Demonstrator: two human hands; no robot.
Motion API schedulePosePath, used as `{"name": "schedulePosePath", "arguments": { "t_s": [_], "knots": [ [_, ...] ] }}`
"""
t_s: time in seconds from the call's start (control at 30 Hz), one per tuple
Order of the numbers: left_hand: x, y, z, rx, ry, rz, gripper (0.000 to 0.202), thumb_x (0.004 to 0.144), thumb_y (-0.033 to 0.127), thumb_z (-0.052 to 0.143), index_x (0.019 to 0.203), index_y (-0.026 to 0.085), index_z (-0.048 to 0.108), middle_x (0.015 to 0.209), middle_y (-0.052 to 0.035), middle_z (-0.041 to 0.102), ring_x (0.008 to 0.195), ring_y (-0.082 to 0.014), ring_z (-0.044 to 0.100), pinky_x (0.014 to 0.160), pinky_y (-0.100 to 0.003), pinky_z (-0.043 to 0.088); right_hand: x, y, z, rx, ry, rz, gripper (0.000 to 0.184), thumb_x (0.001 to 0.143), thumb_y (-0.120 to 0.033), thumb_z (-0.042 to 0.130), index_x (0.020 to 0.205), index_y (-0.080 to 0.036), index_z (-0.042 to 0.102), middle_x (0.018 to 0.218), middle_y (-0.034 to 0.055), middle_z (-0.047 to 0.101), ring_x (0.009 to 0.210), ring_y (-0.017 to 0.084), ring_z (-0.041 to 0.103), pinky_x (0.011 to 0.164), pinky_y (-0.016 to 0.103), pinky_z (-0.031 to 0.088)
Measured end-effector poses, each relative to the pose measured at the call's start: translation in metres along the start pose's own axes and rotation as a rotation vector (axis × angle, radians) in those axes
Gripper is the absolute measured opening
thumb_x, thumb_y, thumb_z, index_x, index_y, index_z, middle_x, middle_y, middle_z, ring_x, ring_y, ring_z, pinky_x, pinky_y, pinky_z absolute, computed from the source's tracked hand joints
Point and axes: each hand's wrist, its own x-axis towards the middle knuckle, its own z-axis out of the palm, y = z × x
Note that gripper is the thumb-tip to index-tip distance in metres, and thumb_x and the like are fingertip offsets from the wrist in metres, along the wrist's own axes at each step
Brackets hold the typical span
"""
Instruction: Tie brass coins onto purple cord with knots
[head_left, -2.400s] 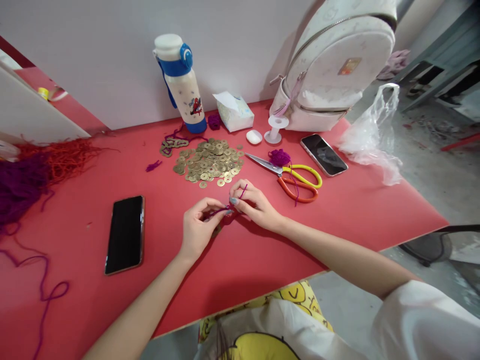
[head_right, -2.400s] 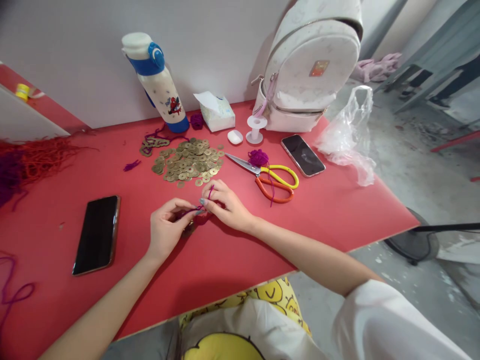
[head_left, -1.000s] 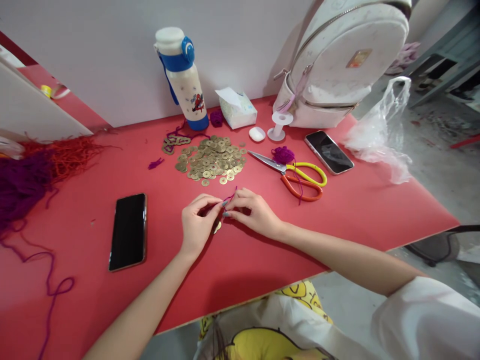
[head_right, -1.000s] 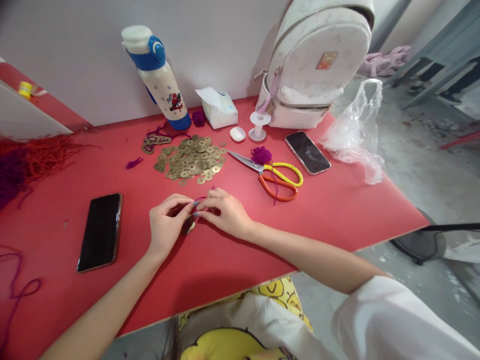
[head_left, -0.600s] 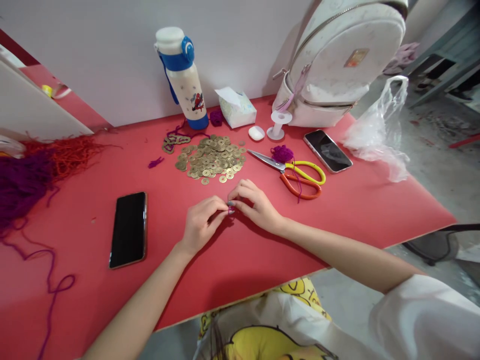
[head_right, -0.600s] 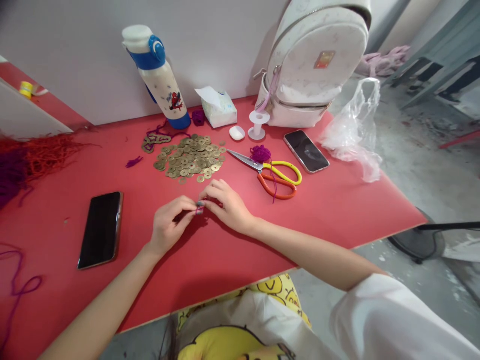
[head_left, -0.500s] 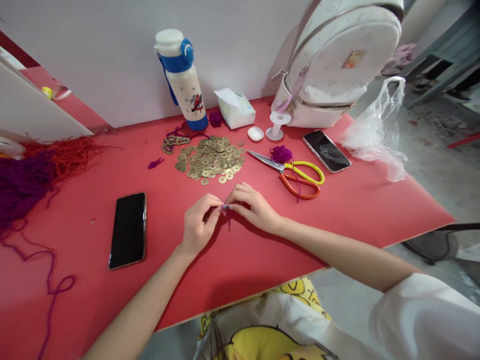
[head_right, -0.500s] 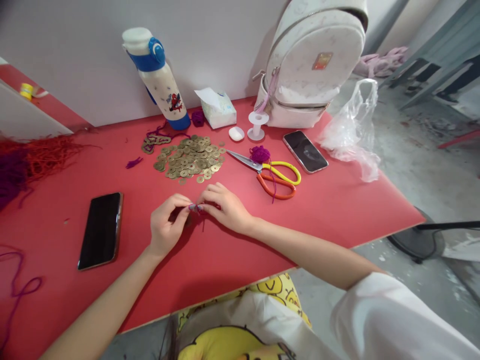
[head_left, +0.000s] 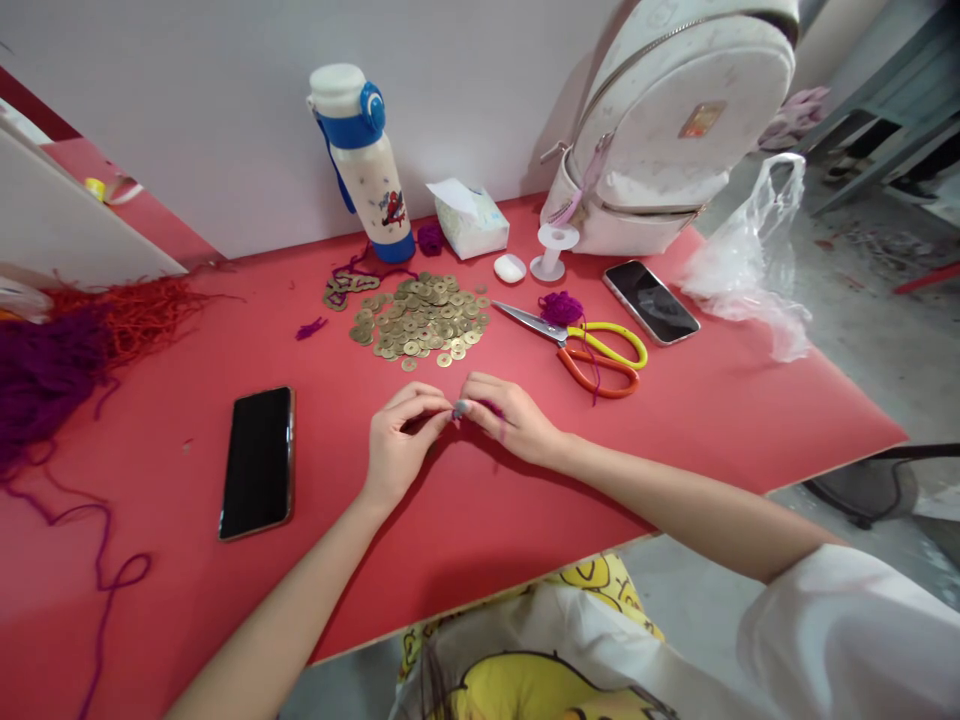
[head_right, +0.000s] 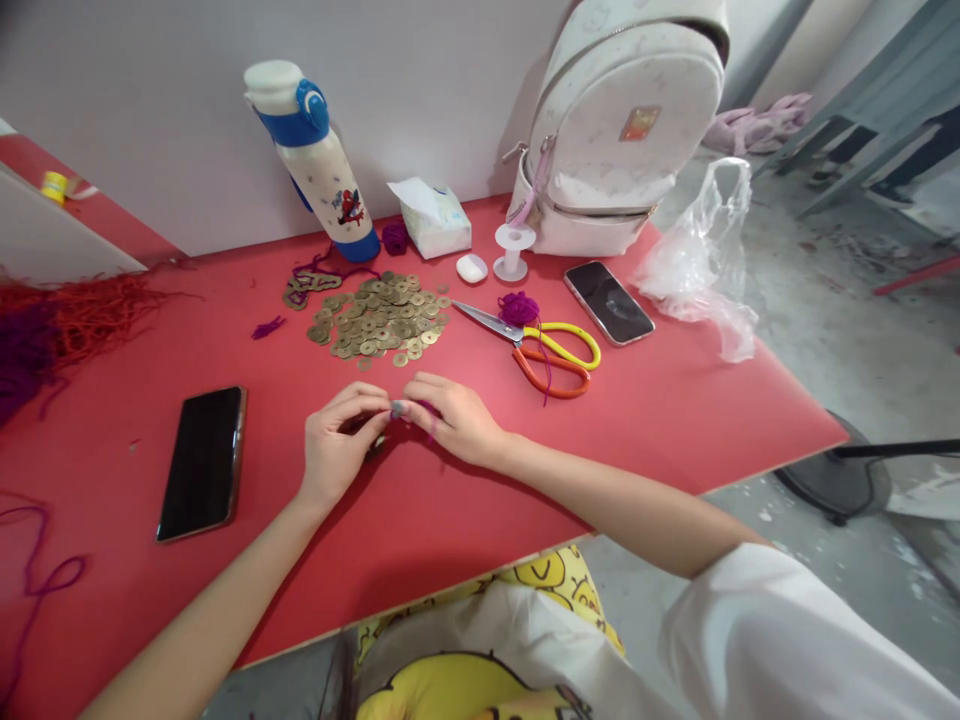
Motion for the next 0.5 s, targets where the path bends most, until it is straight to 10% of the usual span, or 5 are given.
{"name": "schedulePosePath", "arguments": {
  "t_s": [0.3,0.5],
  "knots": [
    [-0.0014,0.0003,0.0027,-0.381,0.036,-0.197,0.015,0.073,0.032,0.08,0.066,0.019,0.075,0.108,-0.0084,0.071,0.061,-0.0107,0.062,0.052,-0.024,0.052,0.0043,0.0039,-0.0017,-0.007,0.025,0.007,0.032,0.103,-0.032,0.04,0.074,-0.019,0.046,0.076,0.0001,0.049,0.071,0.013,0.048,0.068,0.025,0.038],
    [-0.0041,0.0003,0.0076,-0.493,0.179,-0.324,0.015,0.065,0.032,0.084,0.066,0.02,0.075,0.074,-0.0045,0.074,0.067,-0.0167,0.068,0.06,-0.026,0.056,-0.0007,-0.0032,0.0032,-0.266,-0.187,-0.07,0.021,0.102,-0.025,0.04,0.091,-0.018,0.056,0.085,0.0027,0.054,0.071,0.014,0.05,0.064,0.024,0.036]
  ]
}}
